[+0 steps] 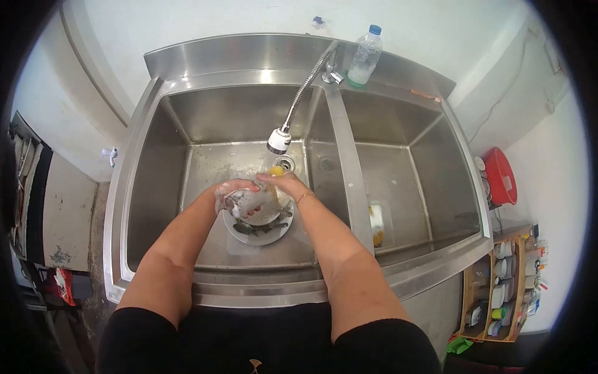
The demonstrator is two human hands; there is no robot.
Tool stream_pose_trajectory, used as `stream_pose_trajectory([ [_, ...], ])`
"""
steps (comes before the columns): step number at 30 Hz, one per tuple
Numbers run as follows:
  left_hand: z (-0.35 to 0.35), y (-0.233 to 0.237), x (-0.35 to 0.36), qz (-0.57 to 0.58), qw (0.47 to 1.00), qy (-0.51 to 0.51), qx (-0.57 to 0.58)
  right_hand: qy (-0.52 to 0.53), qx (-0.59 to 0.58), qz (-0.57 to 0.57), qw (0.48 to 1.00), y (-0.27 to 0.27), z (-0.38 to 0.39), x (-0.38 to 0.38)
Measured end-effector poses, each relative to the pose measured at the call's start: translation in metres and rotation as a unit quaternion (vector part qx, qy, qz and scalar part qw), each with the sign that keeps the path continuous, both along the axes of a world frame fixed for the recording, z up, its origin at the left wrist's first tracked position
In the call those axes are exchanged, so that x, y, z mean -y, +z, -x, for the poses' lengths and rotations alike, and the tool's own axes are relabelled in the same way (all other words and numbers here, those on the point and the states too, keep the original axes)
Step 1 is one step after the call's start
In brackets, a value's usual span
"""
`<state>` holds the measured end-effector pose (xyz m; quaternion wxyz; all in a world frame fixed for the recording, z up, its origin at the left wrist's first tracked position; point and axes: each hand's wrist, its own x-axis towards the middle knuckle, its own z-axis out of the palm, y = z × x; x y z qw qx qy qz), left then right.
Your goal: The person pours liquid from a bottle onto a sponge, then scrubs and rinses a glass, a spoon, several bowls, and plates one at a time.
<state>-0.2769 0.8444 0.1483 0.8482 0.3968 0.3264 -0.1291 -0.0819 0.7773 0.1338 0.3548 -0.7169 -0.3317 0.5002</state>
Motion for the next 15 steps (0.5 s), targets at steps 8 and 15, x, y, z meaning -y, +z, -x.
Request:
stream_pose_trajectory([
  [8, 0.023, 0.009, -0.016, 0.056, 0.979, 0.129, 0.145, -0.049, -0.312, 0.041, 0.948, 0.037, 0.004, 0.014],
  [15, -0.006, -0.047, -0.043, 0.014, 0.826, 0.563, -0.006, -0.043, -0.136, -0.072, 0.987, 0.016, 0.092, 0.013],
])
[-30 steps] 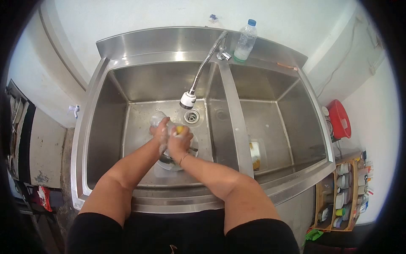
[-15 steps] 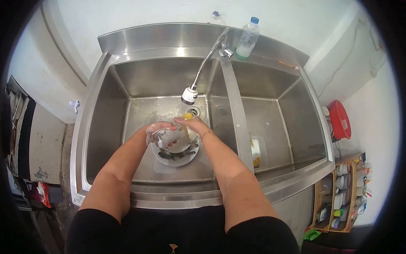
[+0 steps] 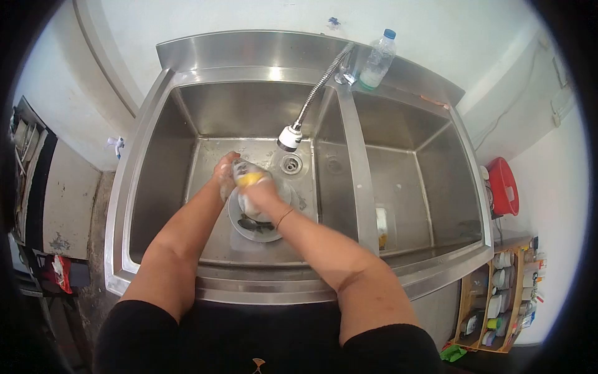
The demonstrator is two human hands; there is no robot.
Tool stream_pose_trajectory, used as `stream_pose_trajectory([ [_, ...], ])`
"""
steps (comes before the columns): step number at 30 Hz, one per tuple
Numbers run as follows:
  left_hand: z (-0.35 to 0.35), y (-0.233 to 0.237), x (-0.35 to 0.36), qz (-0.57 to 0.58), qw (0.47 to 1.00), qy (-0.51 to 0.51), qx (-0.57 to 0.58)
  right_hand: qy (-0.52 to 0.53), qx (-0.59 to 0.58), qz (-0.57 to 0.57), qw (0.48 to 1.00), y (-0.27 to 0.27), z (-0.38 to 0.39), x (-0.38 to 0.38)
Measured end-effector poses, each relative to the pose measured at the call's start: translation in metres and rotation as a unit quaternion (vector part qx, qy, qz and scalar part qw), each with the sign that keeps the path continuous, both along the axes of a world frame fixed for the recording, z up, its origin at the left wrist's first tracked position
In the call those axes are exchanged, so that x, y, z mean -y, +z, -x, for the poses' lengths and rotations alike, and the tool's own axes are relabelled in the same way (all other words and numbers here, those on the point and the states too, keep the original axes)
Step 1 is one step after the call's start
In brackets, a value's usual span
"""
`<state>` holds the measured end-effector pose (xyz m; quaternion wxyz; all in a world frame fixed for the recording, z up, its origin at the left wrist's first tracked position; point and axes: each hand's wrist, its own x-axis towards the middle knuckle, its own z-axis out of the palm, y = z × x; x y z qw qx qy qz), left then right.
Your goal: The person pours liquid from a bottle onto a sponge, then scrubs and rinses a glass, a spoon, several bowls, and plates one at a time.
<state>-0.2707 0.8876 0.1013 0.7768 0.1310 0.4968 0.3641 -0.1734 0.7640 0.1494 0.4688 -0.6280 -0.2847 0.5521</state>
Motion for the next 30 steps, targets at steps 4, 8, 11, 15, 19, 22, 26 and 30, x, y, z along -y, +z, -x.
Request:
stream_pose_trajectory([
  [4, 0.005, -0.002, 0.014, -0.064, 0.995, -0.063, -0.05, 0.209, 0.54, -0.242, 0.779, -0.005, 0.005, 0.029],
  [8, -0.002, -0.036, 0.0, -0.06, 0.997, -0.023, -0.035, 0.21, 0.497, -0.155, 0.828, -0.011, 0.001, 0.013],
  [11, -0.012, -0.032, -0.001, -0.035, 0.999, -0.036, -0.012, 0.114, 0.33, -0.101, 0.932, -0.013, 0.01, 0.009],
  [15, -0.016, 0.013, 0.025, -0.065, 0.995, -0.015, -0.08, 0.222, 0.614, -0.279, 0.704, 0.002, -0.014, 0.027],
  [19, -0.022, -0.023, 0.015, -0.08, 0.983, 0.072, -0.146, 0.176, 0.651, -0.332, 0.66, -0.012, -0.017, 0.016],
  [22, -0.022, -0.051, -0.006, -0.07, 0.996, 0.011, -0.056, 0.083, 0.345, -0.16, 0.921, -0.012, -0.006, 0.004],
  [26, -0.009, -0.054, -0.014, -0.138, 0.973, -0.134, -0.126, 0.016, 0.377, -0.161, 0.912, 0.004, -0.027, 0.001],
  [30, 0.006, -0.029, 0.02, -0.471, 0.535, -0.331, -0.618, -0.025, 0.462, -0.041, 0.886, 0.017, -0.057, -0.001],
])
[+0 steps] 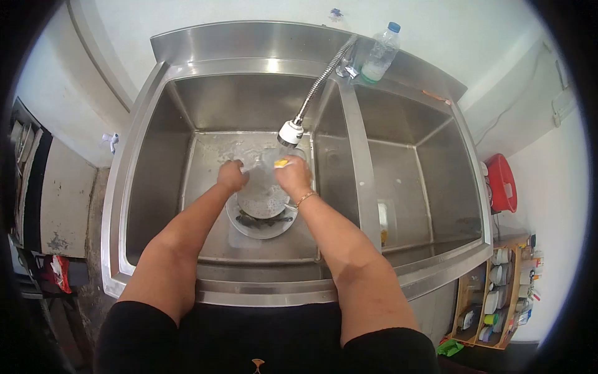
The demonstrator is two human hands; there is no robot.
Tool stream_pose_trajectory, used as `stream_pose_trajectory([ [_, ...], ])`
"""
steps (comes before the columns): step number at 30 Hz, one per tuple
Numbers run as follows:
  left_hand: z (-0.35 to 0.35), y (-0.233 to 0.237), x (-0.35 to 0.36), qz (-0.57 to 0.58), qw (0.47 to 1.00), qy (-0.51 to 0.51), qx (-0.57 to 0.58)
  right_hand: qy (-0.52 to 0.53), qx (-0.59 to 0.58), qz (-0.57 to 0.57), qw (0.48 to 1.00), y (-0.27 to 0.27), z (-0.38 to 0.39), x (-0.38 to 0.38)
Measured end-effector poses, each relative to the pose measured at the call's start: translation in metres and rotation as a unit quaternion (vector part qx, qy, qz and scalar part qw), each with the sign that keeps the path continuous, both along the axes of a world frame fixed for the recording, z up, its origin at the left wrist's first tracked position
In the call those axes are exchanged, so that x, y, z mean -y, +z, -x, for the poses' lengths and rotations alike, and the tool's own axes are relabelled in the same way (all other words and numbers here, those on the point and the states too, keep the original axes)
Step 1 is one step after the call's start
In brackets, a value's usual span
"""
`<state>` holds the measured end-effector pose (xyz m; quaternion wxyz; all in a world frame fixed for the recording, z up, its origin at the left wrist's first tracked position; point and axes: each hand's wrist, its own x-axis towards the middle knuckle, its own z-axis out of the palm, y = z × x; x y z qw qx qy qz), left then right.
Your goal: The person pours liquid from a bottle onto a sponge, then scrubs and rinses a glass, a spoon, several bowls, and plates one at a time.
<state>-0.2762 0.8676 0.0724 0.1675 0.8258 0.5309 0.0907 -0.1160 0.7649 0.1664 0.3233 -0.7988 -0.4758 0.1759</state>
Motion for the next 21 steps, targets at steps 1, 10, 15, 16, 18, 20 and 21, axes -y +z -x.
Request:
stream_pose_trajectory([
  [1, 0.001, 0.007, 0.005, 0.0, 1.0, 0.001, -0.001, 0.001, -0.001, 0.0, 1.0, 0.005, -0.004, -0.001],
  [10, -0.004, -0.009, 0.02, 0.217, 0.974, 0.047, -0.041, -0.012, 0.197, 0.136, 0.971, 0.003, -0.028, 0.005],
  [15, -0.004, 0.001, 0.018, 0.191, 0.976, 0.046, -0.093, 0.0, 0.208, 0.238, 0.949, -0.016, -0.037, 0.005],
  [16, 0.001, -0.002, 0.015, 0.191, 0.976, 0.045, -0.093, 0.0, 0.195, 0.263, 0.945, -0.017, -0.037, 0.005],
  [18, 0.012, -0.004, 0.01, 0.16, 0.982, 0.019, -0.1, 0.003, 0.199, 0.276, 0.94, -0.016, -0.037, 0.011],
  [20, 0.018, 0.0, 0.007, 0.17, 0.98, 0.018, -0.103, 0.005, 0.202, 0.288, 0.936, -0.016, -0.036, 0.012],
  [21, 0.019, 0.002, 0.007, 0.182, 0.977, 0.015, -0.105, 0.003, 0.196, 0.303, 0.933, -0.017, -0.036, 0.011],
])
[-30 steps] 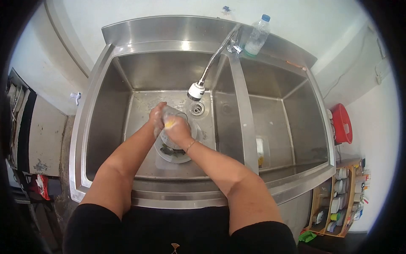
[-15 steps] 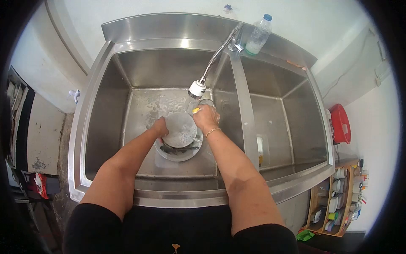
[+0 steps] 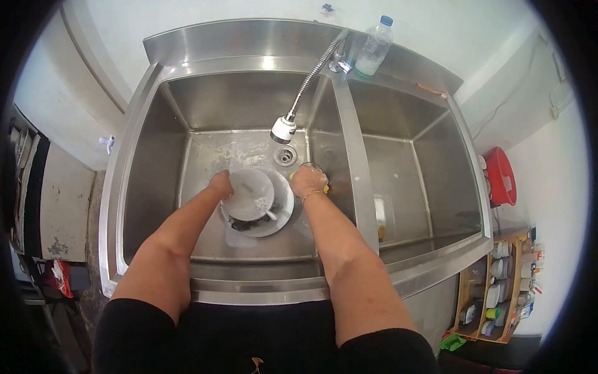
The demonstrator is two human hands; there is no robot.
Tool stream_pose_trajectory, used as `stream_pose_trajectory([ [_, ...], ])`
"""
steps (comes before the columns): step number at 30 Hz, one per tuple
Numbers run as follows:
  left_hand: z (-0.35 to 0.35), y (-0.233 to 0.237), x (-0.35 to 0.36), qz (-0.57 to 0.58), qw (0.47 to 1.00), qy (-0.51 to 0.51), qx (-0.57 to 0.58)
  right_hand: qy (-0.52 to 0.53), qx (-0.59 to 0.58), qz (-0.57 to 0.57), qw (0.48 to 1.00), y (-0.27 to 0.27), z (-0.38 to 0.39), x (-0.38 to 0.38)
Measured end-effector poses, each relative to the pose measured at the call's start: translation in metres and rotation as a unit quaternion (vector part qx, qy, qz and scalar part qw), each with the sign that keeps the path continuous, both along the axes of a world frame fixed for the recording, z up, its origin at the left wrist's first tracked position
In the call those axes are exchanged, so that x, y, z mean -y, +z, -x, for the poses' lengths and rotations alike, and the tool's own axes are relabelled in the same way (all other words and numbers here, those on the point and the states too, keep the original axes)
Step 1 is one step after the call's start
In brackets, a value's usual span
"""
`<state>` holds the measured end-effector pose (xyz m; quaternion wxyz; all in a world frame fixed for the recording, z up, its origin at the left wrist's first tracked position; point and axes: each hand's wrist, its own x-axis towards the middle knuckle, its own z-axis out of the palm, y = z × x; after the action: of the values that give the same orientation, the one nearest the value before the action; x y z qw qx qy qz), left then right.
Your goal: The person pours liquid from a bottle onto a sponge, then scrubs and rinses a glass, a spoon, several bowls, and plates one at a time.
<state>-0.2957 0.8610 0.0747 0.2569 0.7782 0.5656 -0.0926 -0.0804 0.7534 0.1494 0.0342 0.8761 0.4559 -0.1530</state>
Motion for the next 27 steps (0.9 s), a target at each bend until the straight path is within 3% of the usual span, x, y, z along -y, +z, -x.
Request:
stream_pose_trajectory([
  [4, 0.0, 0.006, -0.002, -0.007, 1.0, -0.003, -0.015, -0.008, -0.021, 0.051, 0.998, 0.003, 0.0, -0.001],
  [6, -0.002, 0.01, 0.002, -0.067, 0.995, 0.067, 0.023, 0.004, -0.016, 0.059, 0.998, 0.0, -0.001, -0.001],
  [8, -0.002, 0.006, 0.001, -0.118, 0.989, 0.077, 0.039, 0.015, -0.009, 0.068, 0.998, 0.001, -0.003, -0.001],
  [9, -0.002, 0.005, -0.001, -0.17, 0.98, 0.086, 0.054, 0.048, -0.017, 0.106, 0.993, 0.012, 0.0, 0.0],
  [13, 0.003, 0.025, -0.008, -0.163, 0.978, 0.113, 0.063, 0.115, -0.022, 0.216, 0.969, 0.041, 0.004, -0.005],
  [15, 0.011, 0.031, -0.016, -0.089, 0.993, 0.04, 0.066, 0.111, -0.015, 0.206, 0.972, 0.043, 0.003, -0.008],
  [16, 0.012, 0.037, -0.019, -0.09, 0.993, 0.041, 0.065, 0.105, -0.007, 0.193, 0.975, 0.045, 0.003, -0.009],
  [18, 0.015, 0.052, -0.022, 0.043, 0.992, 0.044, 0.114, 0.115, 0.001, 0.189, 0.975, 0.05, 0.004, -0.008],
  [22, 0.01, 0.077, -0.016, 0.085, 0.985, 0.048, 0.141, 0.124, 0.027, 0.162, 0.979, 0.05, 0.007, -0.009],
  [24, 0.006, 0.071, -0.009, -0.054, 0.987, -0.015, 0.149, 0.143, 0.031, 0.14, 0.979, 0.059, 0.014, -0.006],
  [25, 0.003, 0.065, -0.006, -0.055, 0.987, -0.015, 0.149, 0.159, 0.034, 0.12, 0.979, 0.063, 0.018, -0.004],
  [27, -0.003, 0.064, 0.003, -0.2, 0.955, 0.001, 0.218, 0.188, -0.002, 0.113, 0.976, 0.061, 0.024, -0.002],
])
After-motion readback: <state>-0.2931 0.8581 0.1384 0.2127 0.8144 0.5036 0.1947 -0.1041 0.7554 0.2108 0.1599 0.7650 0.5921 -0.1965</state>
